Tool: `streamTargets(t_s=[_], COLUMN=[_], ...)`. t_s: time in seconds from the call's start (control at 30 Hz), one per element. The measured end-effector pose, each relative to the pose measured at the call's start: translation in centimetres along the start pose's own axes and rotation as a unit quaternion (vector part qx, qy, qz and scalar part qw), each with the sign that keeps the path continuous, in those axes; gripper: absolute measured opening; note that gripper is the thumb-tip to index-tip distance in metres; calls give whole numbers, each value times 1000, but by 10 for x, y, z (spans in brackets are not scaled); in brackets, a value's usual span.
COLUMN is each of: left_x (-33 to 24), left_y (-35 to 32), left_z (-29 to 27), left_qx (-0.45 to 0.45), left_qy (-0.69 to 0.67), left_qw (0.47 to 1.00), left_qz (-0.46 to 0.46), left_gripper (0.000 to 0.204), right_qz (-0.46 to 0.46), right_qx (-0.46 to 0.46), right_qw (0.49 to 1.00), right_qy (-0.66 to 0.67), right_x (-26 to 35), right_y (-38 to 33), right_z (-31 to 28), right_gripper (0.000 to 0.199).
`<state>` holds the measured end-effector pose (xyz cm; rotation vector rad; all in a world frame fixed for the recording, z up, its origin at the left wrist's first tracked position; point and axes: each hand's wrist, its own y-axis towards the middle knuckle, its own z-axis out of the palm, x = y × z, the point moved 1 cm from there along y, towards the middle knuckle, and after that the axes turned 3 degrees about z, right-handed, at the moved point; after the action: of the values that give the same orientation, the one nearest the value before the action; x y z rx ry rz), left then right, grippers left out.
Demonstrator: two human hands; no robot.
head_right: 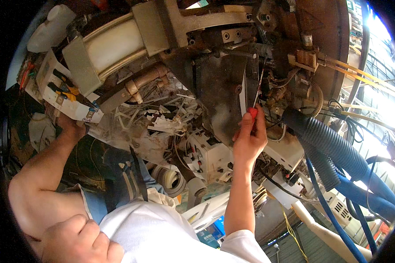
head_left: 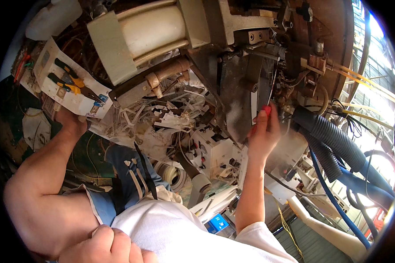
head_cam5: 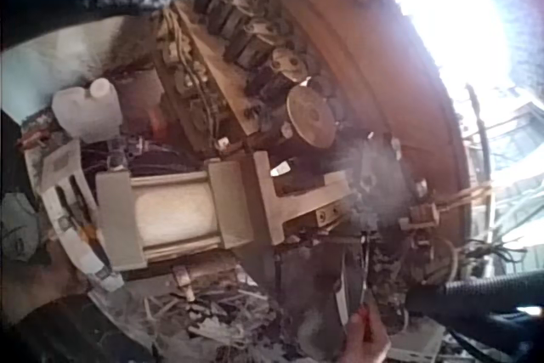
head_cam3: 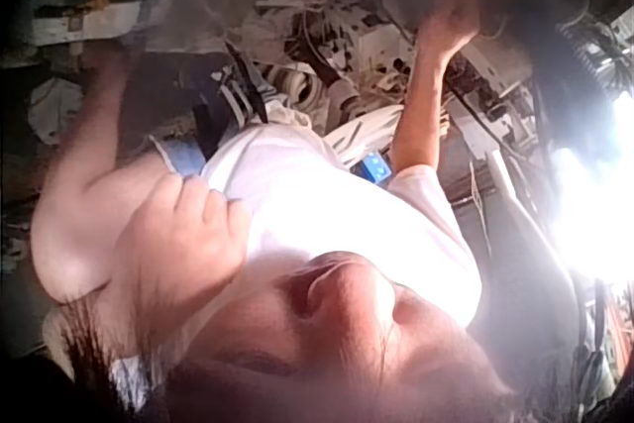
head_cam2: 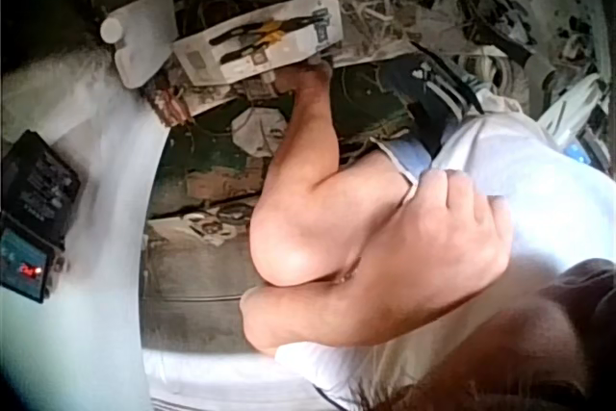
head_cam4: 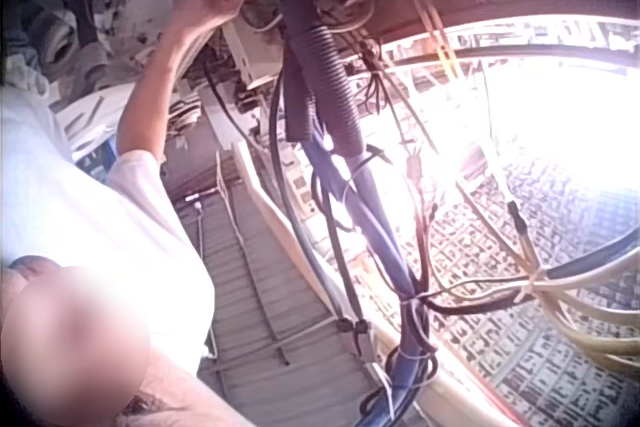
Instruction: The person sits on the floor and uses a red-handled screwdriver to adjust components inside a large, dusty machine. They also use yellow pliers to manipulate parts and wires within the machinery's interior.
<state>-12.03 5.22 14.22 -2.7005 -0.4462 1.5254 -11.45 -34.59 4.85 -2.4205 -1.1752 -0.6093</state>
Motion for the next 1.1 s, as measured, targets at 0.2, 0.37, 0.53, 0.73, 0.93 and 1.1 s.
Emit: streamTargets(t_s=[0.2,0.37,0.53,0.73,0.93,1.1], left_x=[-5,-4,-4,-3,8,13], left_y=[1,2,1,-3,-3,-8], left_z=[-1,-11,-4,8,54,54], left_qx=[2,14,21,-9,-165,-167], left_qy=[29,8,11,38,110,95], left_qw=[1000,999,999,998,980,981], left_qz=[-10,-31,-37,-41,19,32], left_gripper=[15,16,19,17,6,8], right_qz=[5,-1,-8,-13,-3,-4], right_qx=[-13,-12,-10,-8,-15,-9], right_qw=[1000,1000,1000,1000,999,1000], right_qy=[-6,-17,-27,-20,-31,-28], right_x=[-2,1,0,2,4,6], right_y=[-6,-7,-4,-6,-1,-2], right_z=[4,3,1,5,0,2], right_gripper=[47,46,45,45,46,45])
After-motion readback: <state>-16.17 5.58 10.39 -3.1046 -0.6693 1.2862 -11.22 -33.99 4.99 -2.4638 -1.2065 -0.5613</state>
